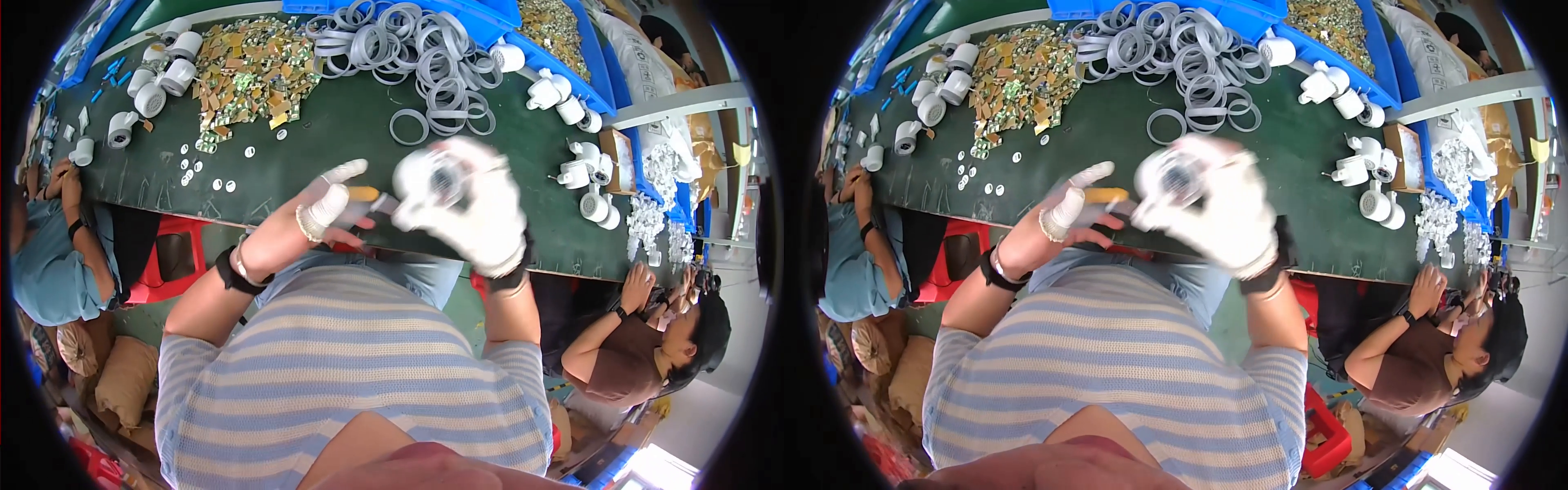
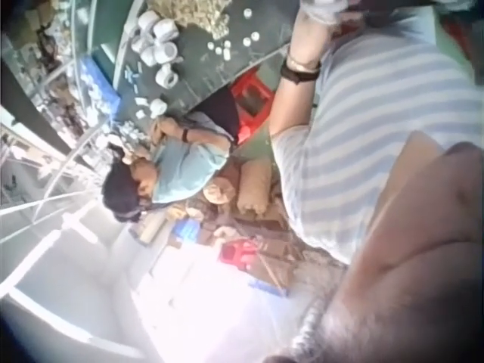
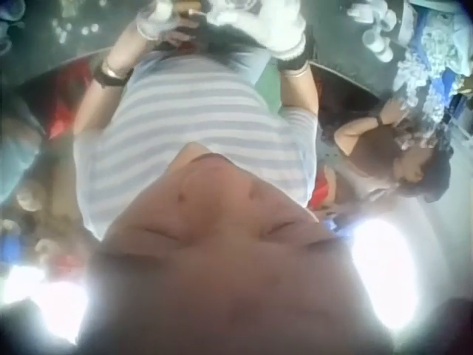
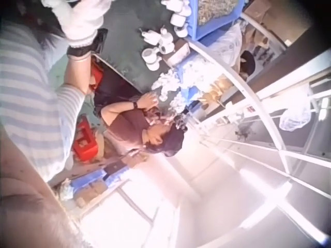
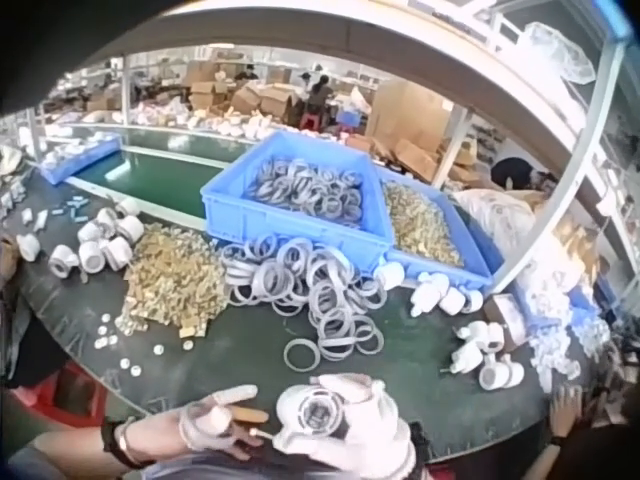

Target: The person picks up a circuit board and a camera housing, fits the board into the housing, and then presses a rubber ring onto the assembly, repeating the process for several units.

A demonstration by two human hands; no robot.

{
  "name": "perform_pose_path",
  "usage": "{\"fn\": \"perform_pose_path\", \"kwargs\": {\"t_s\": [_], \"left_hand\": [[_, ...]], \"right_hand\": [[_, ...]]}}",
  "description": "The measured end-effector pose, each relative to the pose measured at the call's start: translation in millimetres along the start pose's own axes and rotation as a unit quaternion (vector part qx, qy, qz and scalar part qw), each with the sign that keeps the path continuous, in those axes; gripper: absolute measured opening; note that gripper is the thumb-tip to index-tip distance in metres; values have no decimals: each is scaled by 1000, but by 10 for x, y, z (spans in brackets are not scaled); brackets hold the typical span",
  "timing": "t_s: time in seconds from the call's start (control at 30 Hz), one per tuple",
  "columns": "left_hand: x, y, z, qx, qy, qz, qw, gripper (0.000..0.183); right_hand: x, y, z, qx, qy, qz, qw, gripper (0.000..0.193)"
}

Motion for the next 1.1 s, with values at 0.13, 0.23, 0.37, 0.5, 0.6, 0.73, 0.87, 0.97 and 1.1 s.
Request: {"fn": "perform_pose_path", "kwargs": {"t_s": [0.13,0.23,0.37,0.5,0.6,0.73,0.87,0.97,1.1], "left_hand": [[194,175,2,56,-15,87,995,83],[331,6,66,-204,-55,34,977,46],[552,-41,33,-297,-16,47,954,32],[424,-90,-179,-268,-13,-51,962,38],[400,-392,-192,-240,3,-123,963,42],[470,-262,-184,-197,-10,-64,978,44],[361,-30,-87,-162,-51,-52,984,51],[217,278,-29,-130,-123,157,971,58],[42,174,-8,-122,-104,75,984,61]], "right_hand": [[27,512,258,34,-56,76,995,76],[22,777,-144,36,-12,-18,999,67],[159,907,-240,-7,1,-31,999,67],[149,667,-300,-135,45,-52,989,70],[56,376,-307,-288,87,31,953,69],[-32,297,-241,-292,56,8,955,66],[-100,244,-58,-100,101,35,989,74],[82,317,377,130,0,75,989,76],[23,518,-8,208,23,-25,978,63]]}}
Point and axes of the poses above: each hand's wrist, its own x-axis towards the middle knuckle, its own y-axis out of the palm, z = x × y, the point moved 6 cm from there along x, towards the middle knuckle, and after that the axes turned 13 degrees about -y, right-handed, at the moved point
